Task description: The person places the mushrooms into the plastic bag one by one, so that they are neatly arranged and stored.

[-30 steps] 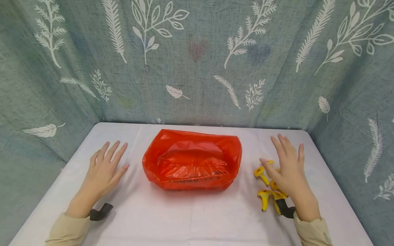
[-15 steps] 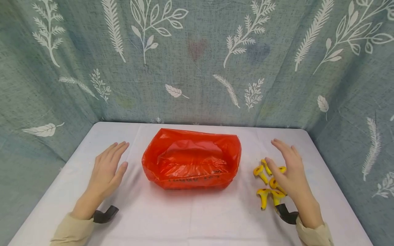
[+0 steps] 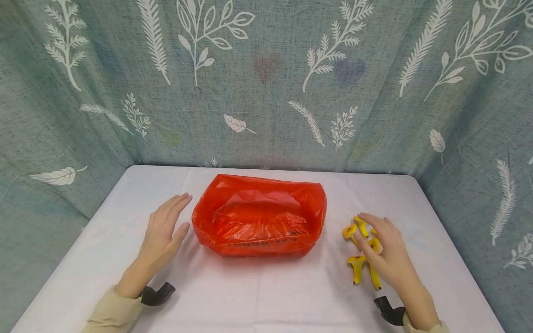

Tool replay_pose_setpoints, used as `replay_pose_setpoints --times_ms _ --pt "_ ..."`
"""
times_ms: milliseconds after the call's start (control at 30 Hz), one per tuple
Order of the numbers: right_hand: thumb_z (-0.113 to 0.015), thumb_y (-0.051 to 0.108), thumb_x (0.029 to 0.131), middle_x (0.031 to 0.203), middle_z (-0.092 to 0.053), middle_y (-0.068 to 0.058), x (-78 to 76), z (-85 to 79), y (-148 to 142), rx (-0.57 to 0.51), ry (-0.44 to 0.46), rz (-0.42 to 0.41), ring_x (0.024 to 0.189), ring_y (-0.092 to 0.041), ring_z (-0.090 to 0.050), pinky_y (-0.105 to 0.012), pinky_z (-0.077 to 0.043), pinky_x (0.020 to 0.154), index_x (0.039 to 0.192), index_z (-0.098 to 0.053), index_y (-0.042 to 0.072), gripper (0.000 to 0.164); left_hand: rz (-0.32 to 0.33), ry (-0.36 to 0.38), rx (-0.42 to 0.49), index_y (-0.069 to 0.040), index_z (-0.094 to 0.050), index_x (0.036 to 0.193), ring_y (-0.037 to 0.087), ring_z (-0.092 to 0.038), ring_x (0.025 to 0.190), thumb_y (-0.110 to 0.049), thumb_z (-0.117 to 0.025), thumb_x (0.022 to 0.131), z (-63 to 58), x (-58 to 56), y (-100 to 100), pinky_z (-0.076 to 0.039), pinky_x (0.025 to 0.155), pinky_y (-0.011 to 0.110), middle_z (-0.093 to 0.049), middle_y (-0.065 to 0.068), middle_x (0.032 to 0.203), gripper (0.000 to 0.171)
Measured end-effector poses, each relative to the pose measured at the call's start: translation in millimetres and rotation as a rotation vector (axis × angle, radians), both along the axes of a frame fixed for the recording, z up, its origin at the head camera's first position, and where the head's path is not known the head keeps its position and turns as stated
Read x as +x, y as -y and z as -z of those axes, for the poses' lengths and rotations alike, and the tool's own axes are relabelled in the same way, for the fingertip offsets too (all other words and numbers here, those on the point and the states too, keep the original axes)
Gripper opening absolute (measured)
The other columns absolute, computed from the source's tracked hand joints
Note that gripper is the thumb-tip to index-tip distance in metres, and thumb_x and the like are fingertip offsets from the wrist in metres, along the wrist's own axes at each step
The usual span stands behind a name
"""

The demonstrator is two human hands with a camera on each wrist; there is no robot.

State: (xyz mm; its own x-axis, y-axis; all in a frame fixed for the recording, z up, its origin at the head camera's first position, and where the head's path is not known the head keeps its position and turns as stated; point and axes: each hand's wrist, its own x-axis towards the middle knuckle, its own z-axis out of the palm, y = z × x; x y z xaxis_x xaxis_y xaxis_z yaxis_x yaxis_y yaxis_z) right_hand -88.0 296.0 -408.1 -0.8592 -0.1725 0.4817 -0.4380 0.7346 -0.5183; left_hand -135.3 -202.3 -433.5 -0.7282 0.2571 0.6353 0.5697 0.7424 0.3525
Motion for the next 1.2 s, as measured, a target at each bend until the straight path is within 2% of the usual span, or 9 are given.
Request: replay_pose_setpoints --times_ms 133,233,333,533,700,767,833,1033,1200 --pt "-0.071 0.005 0.086 0.128 -0.062 -0.016 5.1 7.7 2 0.030 0.045 0.010 0.117 -0.032 -0.053 -0.059 -0.022 0.114 0.131 -0.060 0.004 0.047 0.013 0.002 -0.002 -0.009 -0.047 0.147 0.040 -0.038 0.136 -0.044 -0.045 0.100 1.3 -0.3 -8 -0.029 0.103 0.060 -0.047 0.015 0.148 0.059" --pt "-0.072 0.006 0.087 0.125 -0.063 -0.016 9.2 13.2 2 0.048 0.079 0.018 0.114 -0.037 -0.053 -0.064 -0.029 0.106 0.129 -0.061 0.003 0.044 0.020 0.008 -0.002 -0.008 -0.046 0.147 0.040 -0.037 0.137 -0.047 -0.045 0.100 2.3 -0.8 -13 -0.029 0.103 0.059 -0.046 0.014 0.148 0.061" --pt "-0.073 0.005 0.086 0.122 -0.064 -0.015 13.8 19.6 1 0.055 0.108 0.015 0.108 -0.036 -0.055 -0.068 -0.032 0.098 0.127 -0.062 0.005 0.043 0.029 0.016 0.005 -0.009 -0.045 0.148 0.040 -0.037 0.137 -0.048 -0.045 0.100 3.2 -0.9 -17 -0.029 0.103 0.059 -0.045 0.014 0.149 0.062" --pt "-0.076 0.004 0.083 0.117 -0.068 -0.013 20.1 31.3 1 0.068 0.098 -0.006 0.106 -0.038 -0.058 -0.063 -0.022 0.112 0.122 -0.065 0.005 0.041 0.038 0.017 0.020 -0.011 -0.044 0.149 0.039 -0.036 0.138 -0.050 -0.044 0.099 4.7 -2.0 -22 -0.029 0.103 0.057 -0.044 0.015 0.150 0.063" --pt "-0.079 0.005 0.080 0.105 -0.071 -0.005 20.6 37.8 1 0.099 0.146 -0.005 0.092 -0.027 -0.062 -0.056 -0.037 0.096 0.115 -0.068 0.007 0.036 0.034 0.003 0.020 -0.012 -0.044 0.149 0.038 -0.036 0.138 -0.057 -0.037 0.100 5.5 -4.4 -28 -0.029 0.104 0.055 -0.043 0.015 0.151 0.067" --pt "-0.081 0.008 0.079 0.103 -0.071 -0.001 19.9 40.0 1 0.124 0.185 0.009 0.092 -0.022 -0.062 -0.053 -0.042 0.088 0.112 -0.070 0.010 0.035 0.036 -0.003 0.024 -0.011 -0.045 0.148 0.039 -0.037 0.138 -0.057 -0.037 0.100 5.4 -5.3 -31 -0.030 0.105 0.055 -0.043 0.014 0.151 0.067" --pt "-0.082 0.010 0.079 0.103 -0.070 0.001 19.1 42.2 2 0.145 0.212 0.021 0.096 -0.022 -0.063 -0.055 -0.044 0.089 0.110 -0.071 0.011 0.033 0.038 -0.008 0.028 -0.009 -0.047 0.146 0.040 -0.038 0.136 -0.056 -0.037 0.100 5.7 -6.2 -33 -0.030 0.104 0.055 -0.043 0.014 0.151 0.067" --pt "-0.082 0.008 0.078 0.104 -0.069 -0.004 18.0 50.0 2 0.146 0.206 0.006 0.102 -0.033 -0.061 -0.065 -0.024 0.109 0.103 -0.071 0.009 0.028 0.038 -0.021 0.040 -0.007 -0.051 0.141 0.039 -0.039 0.136 -0.055 -0.038 0.100 8.8 -9.3 -40 -0.031 0.104 0.054 -0.044 0.015 0.149 0.065" --pt "-0.083 0.008 0.075 0.102 -0.070 -0.006 17.1 54.4 3 0.177 0.184 0.013 0.098 -0.031 -0.060 -0.065 -0.021 0.111 0.101 -0.072 0.007 0.027 0.027 -0.052 0.058 -0.004 -0.055 0.136 0.036 -0.041 0.135 -0.052 -0.040 0.099 11.4 -11.3 -43 -0.033 0.104 0.052 -0.047 0.016 0.147 0.062"
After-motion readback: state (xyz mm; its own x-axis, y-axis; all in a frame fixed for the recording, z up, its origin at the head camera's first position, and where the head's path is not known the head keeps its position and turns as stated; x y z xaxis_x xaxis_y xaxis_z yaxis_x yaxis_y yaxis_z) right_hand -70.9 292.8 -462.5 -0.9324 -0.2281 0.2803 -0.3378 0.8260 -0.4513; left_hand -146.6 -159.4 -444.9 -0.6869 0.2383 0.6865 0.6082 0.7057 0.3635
